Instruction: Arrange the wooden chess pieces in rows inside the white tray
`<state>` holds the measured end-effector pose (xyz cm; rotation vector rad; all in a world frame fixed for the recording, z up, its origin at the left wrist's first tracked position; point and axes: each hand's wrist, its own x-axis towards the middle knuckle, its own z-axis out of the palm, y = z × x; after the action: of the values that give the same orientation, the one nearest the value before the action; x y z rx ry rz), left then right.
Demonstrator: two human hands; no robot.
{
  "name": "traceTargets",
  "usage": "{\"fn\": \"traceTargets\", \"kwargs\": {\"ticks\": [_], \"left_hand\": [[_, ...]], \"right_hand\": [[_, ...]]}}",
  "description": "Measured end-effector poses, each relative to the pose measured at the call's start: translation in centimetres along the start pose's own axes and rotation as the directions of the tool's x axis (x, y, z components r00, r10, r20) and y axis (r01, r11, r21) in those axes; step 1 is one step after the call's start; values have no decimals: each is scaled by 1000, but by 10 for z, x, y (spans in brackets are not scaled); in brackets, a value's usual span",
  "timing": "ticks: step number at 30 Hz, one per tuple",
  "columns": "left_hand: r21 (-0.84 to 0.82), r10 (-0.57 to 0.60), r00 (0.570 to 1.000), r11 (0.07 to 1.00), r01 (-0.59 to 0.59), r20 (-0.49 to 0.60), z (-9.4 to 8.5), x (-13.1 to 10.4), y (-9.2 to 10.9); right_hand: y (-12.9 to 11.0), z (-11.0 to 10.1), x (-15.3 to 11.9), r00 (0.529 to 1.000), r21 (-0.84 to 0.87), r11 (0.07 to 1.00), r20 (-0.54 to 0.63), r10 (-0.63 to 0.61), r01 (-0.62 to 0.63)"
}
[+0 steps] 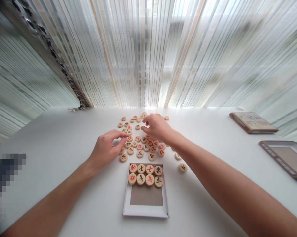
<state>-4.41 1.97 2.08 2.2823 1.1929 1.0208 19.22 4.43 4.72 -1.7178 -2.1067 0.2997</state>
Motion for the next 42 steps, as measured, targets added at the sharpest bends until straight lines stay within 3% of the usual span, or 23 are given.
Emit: {"fn": "traceTargets", "kwargs": {"ticks": [5, 11, 14, 18, 20, 23, 26, 31, 34, 37, 42], "left_hand": [[-24, 8, 1000, 1000, -8, -13, 1, 0, -3], [-64, -15, 1000, 998, 15, -7, 1, 0, -3], [-114, -58, 998, 992, 58, 6, -1, -1, 3], [-235, -121, 990, 963, 135, 72, 0, -5, 18], [-405, -144, 972, 890, 210, 186, 2, -10, 29], [-643, -117, 927, 689, 335, 357, 6, -18, 46], [-718, -82, 899, 573, 395, 430, 8, -25, 58], [-736, -98, 888, 521, 431, 450, 10, -29, 66], [-727, -118, 882, 523, 445, 456, 10, -30, 67], [-722, -136, 883, 527, 449, 449, 10, -31, 69], [-705, -141, 880, 547, 451, 454, 9, -30, 74]], "right_hand": [[-5, 17, 22, 1000, 6, 1000, 23, -20, 20], [-9, 23, 21, 999, 63, 997, -14, -40, 41], [-11, 14, 5, 997, 122, 991, -58, -50, 56], [-15, -2, -44, 995, 275, 958, -78, -55, 74], [-17, -7, -73, 995, 470, 879, -87, -50, 85], [-21, -8, -107, 990, 633, 765, -136, -43, 120], [-22, -4, -125, 976, 627, 755, -205, -78, 192], [-19, 2, -134, 956, 600, 753, -259, -136, 270], [-20, 3, -140, 970, 716, 662, -231, -76, 222], [-24, 5, -145, 985, 856, 504, -164, 47, 118], [-29, 4, -150, 986, 942, 336, -63, 154, 8]]}}
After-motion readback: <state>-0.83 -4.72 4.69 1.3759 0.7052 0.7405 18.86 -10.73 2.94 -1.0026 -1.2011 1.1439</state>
